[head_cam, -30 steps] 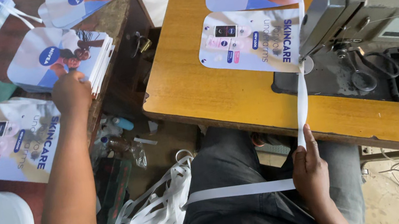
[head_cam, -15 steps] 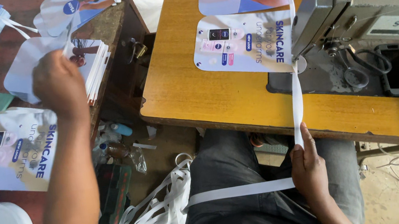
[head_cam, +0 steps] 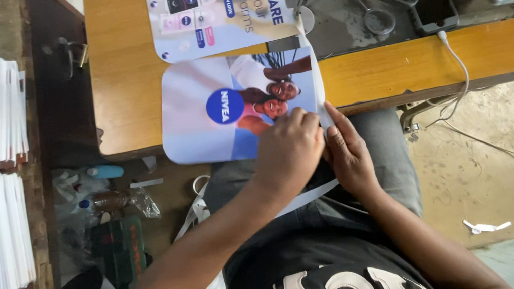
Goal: The person sews a white strap onto the edge of a rectangular printed mat using a sewing machine. They repeatedly pick up mats from a stack, align the strap, and guide the mat through the machine to stitch the edge.
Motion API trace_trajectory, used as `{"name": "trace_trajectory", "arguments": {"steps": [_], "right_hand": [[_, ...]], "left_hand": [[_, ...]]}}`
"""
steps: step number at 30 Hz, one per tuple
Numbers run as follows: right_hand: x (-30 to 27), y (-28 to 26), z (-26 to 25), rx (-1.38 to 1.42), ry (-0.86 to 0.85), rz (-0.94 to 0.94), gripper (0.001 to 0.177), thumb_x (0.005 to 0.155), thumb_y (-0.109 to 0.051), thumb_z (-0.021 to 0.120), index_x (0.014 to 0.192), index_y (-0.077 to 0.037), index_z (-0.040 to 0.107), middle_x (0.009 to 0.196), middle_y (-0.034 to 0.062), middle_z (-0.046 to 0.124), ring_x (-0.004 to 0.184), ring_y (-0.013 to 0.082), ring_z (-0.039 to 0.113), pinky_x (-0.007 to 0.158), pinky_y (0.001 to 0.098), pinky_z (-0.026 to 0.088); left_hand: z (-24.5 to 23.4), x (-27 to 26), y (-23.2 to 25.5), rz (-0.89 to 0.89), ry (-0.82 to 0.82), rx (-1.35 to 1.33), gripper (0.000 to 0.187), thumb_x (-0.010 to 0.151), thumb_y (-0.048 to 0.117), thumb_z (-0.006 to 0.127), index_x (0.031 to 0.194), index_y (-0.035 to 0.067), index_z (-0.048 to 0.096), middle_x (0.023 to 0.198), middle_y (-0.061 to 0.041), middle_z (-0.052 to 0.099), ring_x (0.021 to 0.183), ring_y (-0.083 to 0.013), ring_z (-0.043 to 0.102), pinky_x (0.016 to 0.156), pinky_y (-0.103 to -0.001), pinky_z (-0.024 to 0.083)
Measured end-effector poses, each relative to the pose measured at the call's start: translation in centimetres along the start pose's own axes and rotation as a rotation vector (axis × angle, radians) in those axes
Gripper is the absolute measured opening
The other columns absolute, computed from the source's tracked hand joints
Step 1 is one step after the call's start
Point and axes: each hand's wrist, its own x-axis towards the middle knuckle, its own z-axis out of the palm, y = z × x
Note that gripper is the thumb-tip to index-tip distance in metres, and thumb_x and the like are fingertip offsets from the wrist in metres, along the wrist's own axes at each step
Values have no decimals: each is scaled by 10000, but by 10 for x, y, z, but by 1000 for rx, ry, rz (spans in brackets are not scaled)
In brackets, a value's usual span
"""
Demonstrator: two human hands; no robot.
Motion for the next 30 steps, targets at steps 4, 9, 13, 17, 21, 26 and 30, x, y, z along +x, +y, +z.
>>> {"name": "trace_trajectory", "arguments": {"steps": [4, 9, 13, 17, 21, 26, 30], "right_hand": [[0, -28, -2, 57, -18, -4, 465, 1082, -308, 467, 1505, -144, 567, 653, 22, 608, 613, 94, 524, 543, 287, 473], [1, 8, -1, 27, -33, -82, 513, 1109, -296, 426, 1557, -45, 443, 610, 78, 597, 508, 138, 536, 457, 271, 405], [-2, 6, -1, 12, -54, -48, 506, 1108, -237, 452, 1582, -68, 400, 644, 80, 622, 467, 140, 521, 424, 249, 391], [-2, 9, -2, 47, -59, -22, 525, 1097, -187, 473, 1600, -82, 363, 608, 58, 601, 474, 133, 511, 440, 230, 379], [-4, 1, 0, -10, -52, -31, 520, 1097, -168, 473, 1599, -85, 366, 614, 34, 597, 492, 120, 523, 450, 229, 394], [-4, 7, 0, -11, -44, -34, 503, 1112, -210, 442, 1596, -89, 377, 614, 41, 585, 500, 140, 518, 462, 242, 394], [-3, 8, 3, 38, -12, -57, 516, 1105, -205, 476, 1596, -80, 378, 613, 27, 553, 527, 126, 516, 488, 228, 363]], "left_hand": [[-5, 4, 1, -19, -82, -136, 297, 857, 399, 696, 818, 115, 616, 841, -79, 610, 685, -313, 680, 537, -422, 547], [-12, 25, -33, 98, -130, -231, 430, 926, 517, 659, 1052, 108, 699, 1088, -115, 653, 927, -396, 720, 729, -518, 574], [52, 35, -82, 173, -126, -116, 396, 953, 462, 660, 1220, 170, 660, 1341, -79, 586, 1171, -372, 652, 864, -505, 561], [77, 43, -87, 147, -159, -112, 477, 899, 425, 752, 1287, 181, 617, 1395, -94, 578, 1333, -344, 566, 1105, -519, 418], [87, 42, -87, 126, -117, -108, 440, 927, 473, 709, 1271, 208, 632, 1374, -72, 607, 1324, -305, 583, 1112, -485, 410], [89, 43, -86, 97, -91, -125, 403, 947, 440, 703, 1276, 221, 619, 1365, -69, 610, 1324, -300, 580, 1122, -480, 406], [87, 45, -84, 70, -117, -149, 395, 971, 441, 683, 1284, 210, 619, 1385, -86, 597, 1337, -320, 569, 1133, -517, 405]]}}
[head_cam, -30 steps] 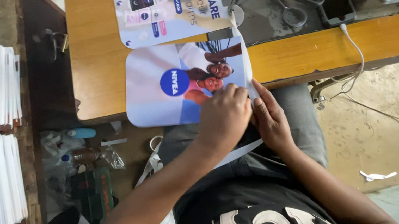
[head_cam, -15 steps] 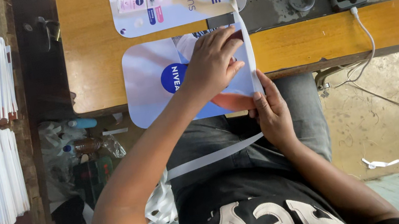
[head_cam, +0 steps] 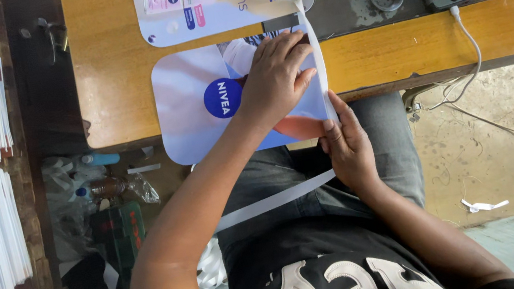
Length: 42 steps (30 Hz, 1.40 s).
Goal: The person sews a white strap onto the edge of a rectangular printed mat using a sewing machine. They repeatedly pick up mats from a stack, align the strap, and guide the mat through the machine to stitch the edge.
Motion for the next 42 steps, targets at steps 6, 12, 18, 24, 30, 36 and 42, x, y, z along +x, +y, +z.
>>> {"name": "trace_trajectory", "arguments": {"steps": [6, 12, 18, 24, 30, 36, 42], "right_hand": [[-4, -14, -4, -266, 7, -55, 491, 1083, -192, 495, 1564, -97, 471, 591, 67, 595, 556, 214, 635, 486, 328, 410], [-1, -32, -3, -583, 6, -116, 483, 1059, -233, 506, 1540, -235, 540, 772, 211, 728, 728, 472, 691, 573, 533, 471], [-1, -40, 1, -791, 10, -194, 464, 1053, -248, 502, 1511, -263, 575, 726, 180, 702, 712, 447, 694, 607, 566, 520], [1, -35, -9, -864, -44, -191, 464, 1025, -231, 521, 1483, -242, 598, 757, 180, 719, 759, 439, 703, 615, 582, 525], [6, -59, -9, -895, -85, -105, 433, 991, -242, 562, 1419, -229, 628, 774, 180, 728, 795, 439, 708, 635, 613, 520], [11, -58, -8, -837, -90, -27, 398, 1000, -266, 548, 1388, -230, 634, 836, 194, 745, 823, 467, 697, 646, 633, 525], [28, -54, -4, -798, -84, -13, 403, 981, -245, 571, 1379, -225, 634, 850, 206, 749, 817, 486, 698, 669, 650, 516]], "left_hand": [[7, -3, -7, 44, 0, 14, 505, 1040, 384, 596, 1512, 287, 445, 1510, -148, 492, 1337, -374, 588, 1109, -531, 459], [11, 0, -8, 121, 6, 74, 481, 1025, 269, 615, 1497, 247, 527, 1657, -58, 334, 1299, -337, 580, 1042, -485, 486], [7, 4, -6, 121, 25, 94, 258, 1029, 220, 486, 1253, 175, 607, 1416, -15, 570, 1240, -271, 562, 963, -417, 472], [1, 5, -5, 106, -13, 40, 581, 983, 661, 548, 1227, 141, 636, 1370, -47, 593, 1269, -299, 554, 971, -461, 484], [-6, 4, -2, 104, -62, 49, 698, 869, 751, 621, 1217, 147, 664, 1368, -69, 612, 1281, -332, 568, 962, -493, 517], [-15, 11, 4, 74, -143, 76, 644, 828, 684, 701, 1205, 163, 661, 1355, -53, 625, 1287, -321, 564, 940, -488, 538], [-11, 22, -5, 79, -138, 99, 662, 858, 697, 660, 1222, 144, 661, 1367, -83, 628, 1286, -344, 570, 927, -501, 549]]}}
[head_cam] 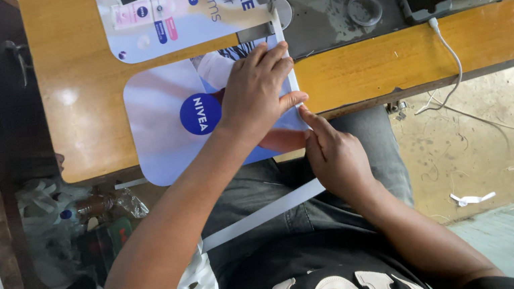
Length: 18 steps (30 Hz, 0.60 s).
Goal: The person sews a white strap onto the edge of a rectangular printed mat using a sewing machine. They repeatedly pick up mats from a stack, align the strap, and guide the mat through the machine to stitch the edge.
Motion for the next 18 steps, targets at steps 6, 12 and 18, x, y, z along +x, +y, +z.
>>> {"name": "trace_trajectory", "arguments": {"steps": [6, 12, 18], "right_hand": [[15, 9, 0, 83, -56, 100, 435, 969, -256, 557, 1395, -281, 641, 890, 187, 756, 932, 467, 684, 744, 655, 507], [32, 4, 1, 111, -50, 137, 444, 941, -245, 584, 1376, -288, 663, 864, 178, 746, 948, 457, 681, 744, 636, 520], [43, -23, -19, 228, -198, 245, 515, 994, -229, 428, 1484, -160, 572, 610, -35, 655, 644, 167, 644, 744, 339, 515]], "left_hand": [[-1, 6, -6, -9, 21, 30, 668, 870, 712, 636, 1221, 145, 663, 1364, -73, 631, 1287, -328, 572, 930, -493, 549], [2, 13, -17, 12, 75, 38, 637, 914, 675, 630, 1242, 129, 644, 1364, -84, 628, 1282, -333, 582, 937, -495, 552], [-12, 19, -14, 0, 92, 40, 559, 850, 469, 865, 1184, 101, 608, 1385, -29, 556, 1290, -299, 517, 981, -460, 459]]}}
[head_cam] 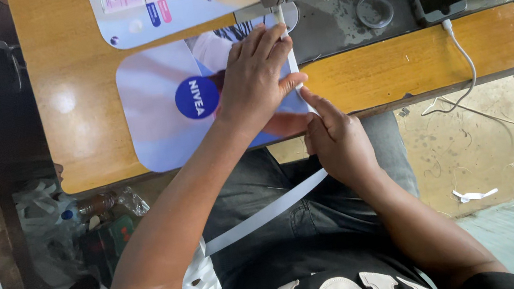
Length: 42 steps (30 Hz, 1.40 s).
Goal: The person sews a white strap onto the edge of a rectangular printed mat using a sewing machine. They repeatedly pick up mats from a stack, align the strap, and guide the mat through the machine to stitch the edge.
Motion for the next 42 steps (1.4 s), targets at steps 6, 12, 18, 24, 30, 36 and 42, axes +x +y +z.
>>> {"name": "trace_trajectory", "arguments": {"steps": [6, 12, 18, 24, 30, 36, 42], "right_hand": [[-17, 45, 29, 711, -109, -88, 558, 1088, -286, 438, 1627, -232, 305, 664, 67, 485, 574, 122, 439, 473, 245, 330], [-46, 51, 32, 139, 37, -121, 555, 1099, -296, 375, 1641, -208, 297, 707, -22, 536, 612, 129, 481, 702, 294, 442], [-54, 65, 25, -509, 125, -348, 662, 984, -114, 500, 1630, -160, 360, 717, 83, 647, 538, 337, 586, 524, 494, 473], [-53, 48, 14, -631, 61, -248, 704, 935, -190, 524, 1626, -202, 386, 685, 112, 698, 559, 397, 642, 517, 561, 478], [-46, 59, 25, -621, 236, -436, 711, 897, -176, 575, 1592, -136, 430, 608, 67, 692, 508, 291, 689, 475, 449, 548], [-39, 55, 17, -592, 137, -289, 700, 900, -208, 599, 1587, -233, 464, 648, 127, 712, 629, 363, 722, 570, 563, 557], [-31, 46, 17, -585, 103, -181, 589, 960, -279, 506, 1548, -310, 520, 800, 95, 752, 784, 411, 726, 668, 620, 550]], "left_hand": [[-8, 8, -8, 47, 73, -146, 482, 838, 402, 879, 1100, 100, 610, 1191, -40, 553, 1147, -287, 543, 906, -456, 444], [-2, 3, -13, 112, 51, -278, 435, 844, 362, 914, 1035, 98, 625, 1214, -39, 577, 1155, -275, 556, 985, -491, 373], [12, -6, -14, 62, -33, -244, 519, 874, 450, 882, 1196, 100, 674, 1396, -69, 587, 1322, -351, 527, 1109, -607, 334], [-14, -23, 16, 108, -43, -160, 610, 846, 507, 850, 1190, 40, 661, 1366, -141, 604, 1248, -353, 525, 1069, -528, 359], [-12, -31, 15, 134, -4, -186, 595, 805, 512, 839, 1178, 72, 690, 1260, -119, 661, 1220, -355, 584, 1017, -562, 426], [-9, -25, 14, 62, -63, -184, 628, 830, 570, 807, 1221, 95, 678, 1312, -126, 639, 1231, -375, 572, 999, -584, 447], [11, -28, 5, 14, -59, -129, 677, 814, 654, 766, 1262, 157, 663, 1387, -76, 610, 1305, -316, 543, 1039, -560, 437]]}}
